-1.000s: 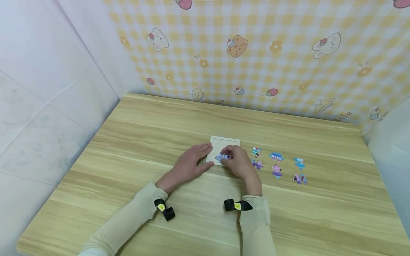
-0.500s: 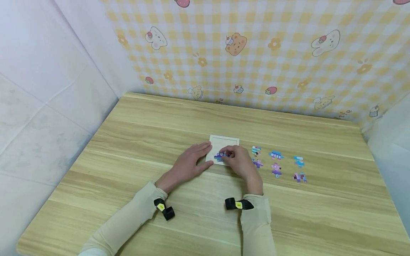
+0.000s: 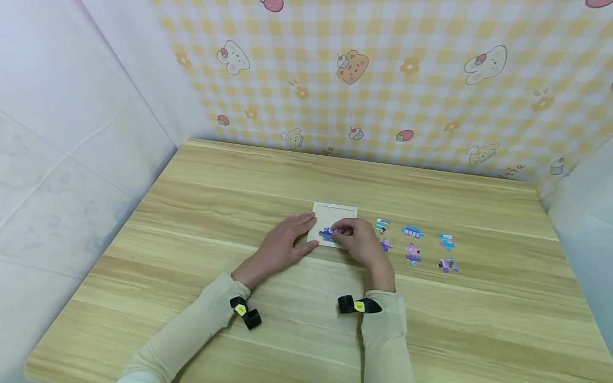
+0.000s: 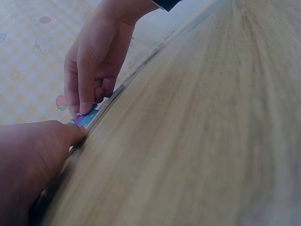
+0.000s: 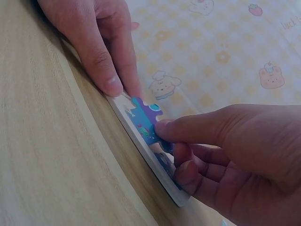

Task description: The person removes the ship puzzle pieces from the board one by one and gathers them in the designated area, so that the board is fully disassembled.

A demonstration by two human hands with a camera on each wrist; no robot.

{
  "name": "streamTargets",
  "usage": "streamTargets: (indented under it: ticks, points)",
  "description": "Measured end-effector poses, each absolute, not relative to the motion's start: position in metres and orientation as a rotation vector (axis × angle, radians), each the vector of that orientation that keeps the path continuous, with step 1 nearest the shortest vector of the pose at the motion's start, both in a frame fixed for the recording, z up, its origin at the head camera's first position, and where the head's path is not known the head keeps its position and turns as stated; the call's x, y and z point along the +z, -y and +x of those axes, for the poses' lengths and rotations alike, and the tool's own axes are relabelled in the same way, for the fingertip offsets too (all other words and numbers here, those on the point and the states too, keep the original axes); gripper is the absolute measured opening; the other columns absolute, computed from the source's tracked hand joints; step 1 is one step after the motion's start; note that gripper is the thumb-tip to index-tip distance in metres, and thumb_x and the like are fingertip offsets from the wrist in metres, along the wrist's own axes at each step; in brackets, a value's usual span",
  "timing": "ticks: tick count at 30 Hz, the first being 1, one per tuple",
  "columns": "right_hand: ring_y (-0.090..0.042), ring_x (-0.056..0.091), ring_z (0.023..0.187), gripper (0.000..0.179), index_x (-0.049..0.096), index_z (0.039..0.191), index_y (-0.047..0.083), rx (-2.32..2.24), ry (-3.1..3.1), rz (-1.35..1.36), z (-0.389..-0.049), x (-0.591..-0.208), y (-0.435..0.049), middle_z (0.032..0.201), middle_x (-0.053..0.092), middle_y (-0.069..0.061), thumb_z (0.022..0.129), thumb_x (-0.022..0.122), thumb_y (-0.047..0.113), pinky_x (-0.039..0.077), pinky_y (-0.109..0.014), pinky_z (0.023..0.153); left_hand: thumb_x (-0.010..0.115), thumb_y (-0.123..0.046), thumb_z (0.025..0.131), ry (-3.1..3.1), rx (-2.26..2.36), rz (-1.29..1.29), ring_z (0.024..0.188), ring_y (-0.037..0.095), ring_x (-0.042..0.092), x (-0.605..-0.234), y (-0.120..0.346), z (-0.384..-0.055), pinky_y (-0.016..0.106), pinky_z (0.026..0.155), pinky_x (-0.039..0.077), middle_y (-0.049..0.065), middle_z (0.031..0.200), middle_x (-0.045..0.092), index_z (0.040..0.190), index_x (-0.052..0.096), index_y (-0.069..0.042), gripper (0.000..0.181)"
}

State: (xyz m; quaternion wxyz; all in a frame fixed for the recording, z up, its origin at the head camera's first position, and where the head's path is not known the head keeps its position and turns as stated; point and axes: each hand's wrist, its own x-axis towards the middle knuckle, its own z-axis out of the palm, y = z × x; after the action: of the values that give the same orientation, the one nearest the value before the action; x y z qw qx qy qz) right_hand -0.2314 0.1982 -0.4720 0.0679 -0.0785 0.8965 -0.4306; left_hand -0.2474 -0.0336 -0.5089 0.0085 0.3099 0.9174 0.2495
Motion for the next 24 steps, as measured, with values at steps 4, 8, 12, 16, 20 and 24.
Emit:
streamTargets:
  ticks: [4, 8, 12, 16, 20, 24]
  points:
    - [-0.018, 0.053, 0.072, 0.015, 0.078, 0.110, 0.003, -1.322, -2.693, -0.249, -0.231, -0.471, -0.199, 0.087, 0.070, -0.007, 0.099, 0.071, 0.011, 0.044, -0.027, 0.063, 0.057, -0.048, 0.105, -2.862, 0.779, 0.969, 0.153, 0.019, 0.033, -0.508, 0.033, -0.247, 0.034, 0.129, 0.017, 0.003, 0.163, 0.040, 0.154, 0.048, -0.008, 0.064]
    - [-0.018, 0.056, 0.076, 0.015, 0.079, 0.110, 0.004, -1.334, -2.698, -0.255, -0.231, -0.472, -0.200, 0.098, 0.075, -0.009, 0.100, 0.070, 0.011, 0.047, -0.028, 0.069, 0.058, -0.048, 0.105, -2.857, 0.781, 0.969, 0.153, 0.019, 0.033, -0.506, 0.033, -0.247, 0.034, 0.129, 0.017, 0.003, 0.163, 0.040, 0.154, 0.048, -0.007, 0.064]
    - [-0.019, 0.056, 0.077, 0.016, 0.079, 0.111, 0.004, -1.349, -2.697, -0.245, -0.230, -0.472, -0.201, 0.098, 0.075, -0.009, 0.100, 0.069, 0.010, 0.048, -0.028, 0.069, 0.058, -0.047, 0.105, -2.854, 0.783, 0.971, 0.152, 0.020, 0.034, -0.504, 0.032, -0.246, 0.035, 0.129, 0.018, 0.004, 0.163, 0.041, 0.154, 0.048, -0.007, 0.064]
    - [-0.020, 0.055, 0.074, 0.016, 0.077, 0.112, 0.004, -1.383, -2.687, -0.210, -0.229, -0.470, -0.202, 0.089, 0.072, -0.007, 0.100, 0.070, 0.012, 0.047, -0.026, 0.063, 0.058, -0.047, 0.105, -2.858, 0.790, 0.975, 0.152, 0.020, 0.034, -0.504, 0.033, -0.246, 0.035, 0.129, 0.018, 0.004, 0.163, 0.041, 0.154, 0.048, -0.006, 0.064]
    - [-0.021, 0.057, 0.073, 0.017, 0.077, 0.112, 0.004, -1.389, -2.698, -0.200, -0.223, -0.465, -0.209, 0.089, 0.072, -0.006, 0.099, 0.071, 0.014, 0.049, -0.026, 0.061, 0.059, -0.046, 0.104, -2.852, 0.802, 0.974, 0.152, 0.019, 0.034, -0.506, 0.034, -0.246, 0.034, 0.128, 0.018, 0.004, 0.163, 0.040, 0.154, 0.047, -0.006, 0.065]
    - [-0.020, 0.060, 0.075, 0.016, 0.077, 0.110, 0.003, -1.334, -2.758, -0.235, -0.211, -0.459, -0.226, 0.090, 0.072, -0.007, 0.099, 0.072, 0.013, 0.051, -0.026, 0.062, 0.059, -0.046, 0.104, -2.846, 0.809, 0.977, 0.153, 0.019, 0.033, -0.506, 0.036, -0.246, 0.034, 0.129, 0.017, 0.003, 0.164, 0.040, 0.154, 0.047, -0.006, 0.065]
